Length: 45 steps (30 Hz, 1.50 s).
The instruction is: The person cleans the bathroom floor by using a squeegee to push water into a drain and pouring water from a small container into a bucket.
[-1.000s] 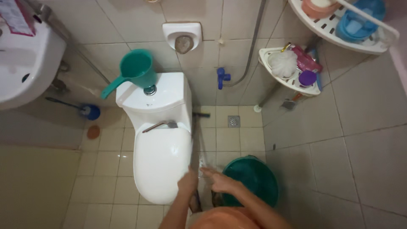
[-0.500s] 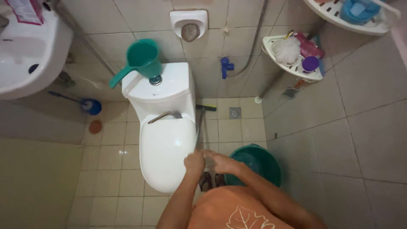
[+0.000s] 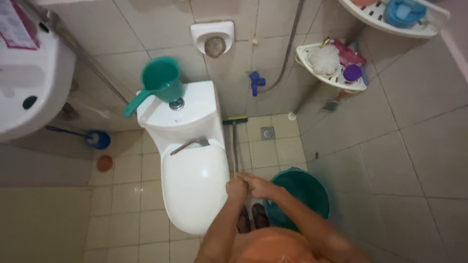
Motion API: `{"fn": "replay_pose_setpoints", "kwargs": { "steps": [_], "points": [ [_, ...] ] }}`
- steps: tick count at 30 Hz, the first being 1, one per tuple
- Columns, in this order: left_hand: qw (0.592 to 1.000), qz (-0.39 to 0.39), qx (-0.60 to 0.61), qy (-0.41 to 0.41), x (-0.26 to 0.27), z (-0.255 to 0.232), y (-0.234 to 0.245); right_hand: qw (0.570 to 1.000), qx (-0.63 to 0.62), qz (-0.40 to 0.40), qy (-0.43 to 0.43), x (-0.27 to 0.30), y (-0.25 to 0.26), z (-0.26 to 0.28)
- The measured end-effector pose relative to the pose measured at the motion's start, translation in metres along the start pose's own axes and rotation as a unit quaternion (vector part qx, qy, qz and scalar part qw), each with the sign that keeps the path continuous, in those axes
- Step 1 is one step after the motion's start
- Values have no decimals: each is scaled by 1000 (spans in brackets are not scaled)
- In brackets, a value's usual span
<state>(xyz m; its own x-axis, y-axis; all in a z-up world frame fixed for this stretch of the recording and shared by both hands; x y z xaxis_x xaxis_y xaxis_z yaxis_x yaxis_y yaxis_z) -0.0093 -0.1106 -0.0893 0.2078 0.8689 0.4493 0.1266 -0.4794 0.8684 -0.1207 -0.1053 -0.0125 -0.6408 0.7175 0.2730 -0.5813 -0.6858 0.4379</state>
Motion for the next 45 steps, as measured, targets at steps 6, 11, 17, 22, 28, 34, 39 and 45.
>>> {"fn": "replay_pose_setpoints", "kwargs": {
  "steps": [6, 11, 17, 22, 28, 34, 39, 45],
  "points": [
    [996, 69, 49, -15, 40, 7, -11, 987, -18, 106, -120, 3, -14, 35],
    [998, 18, 63, -10, 53, 11, -16, 998, -26, 62, -19, 11, -15, 34],
    [997, 15, 80, -20, -13, -20, -3, 988, 18, 13, -155, -9, 12, -16],
    [997, 21, 7, -73, 24, -23, -13, 990, -38, 42, -126, 6, 5, -20],
    [994, -35, -12, -106, 34, -20, -6, 988, -103, 51, -102, 15, 4, 10],
    [999, 16, -26, -44, -53, -34, 26, 990, -4, -118, -79, -11, 56, 14],
    [996, -32, 17, -85, -3, -19, 27, 989, 23, -33, -141, -9, 29, 1],
    [992, 107, -32, -62, 15, -7, -8, 997, -63, -13, -47, 9, -5, 1]
  ]
}}
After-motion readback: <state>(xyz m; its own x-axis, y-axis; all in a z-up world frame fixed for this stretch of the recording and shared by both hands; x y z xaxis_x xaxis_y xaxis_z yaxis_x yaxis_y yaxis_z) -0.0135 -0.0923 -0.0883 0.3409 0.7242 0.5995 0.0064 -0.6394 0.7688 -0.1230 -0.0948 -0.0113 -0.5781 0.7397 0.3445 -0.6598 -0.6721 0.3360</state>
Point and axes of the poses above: each hand's wrist, its own x-axis away from the middle knuckle, its own y-axis out of the back of the hand, z = x × y, the point moved 4 cm from there along -x, towards the middle knuckle, and after that the axes turned 3 degrees about -y, right-handed, at the moved point
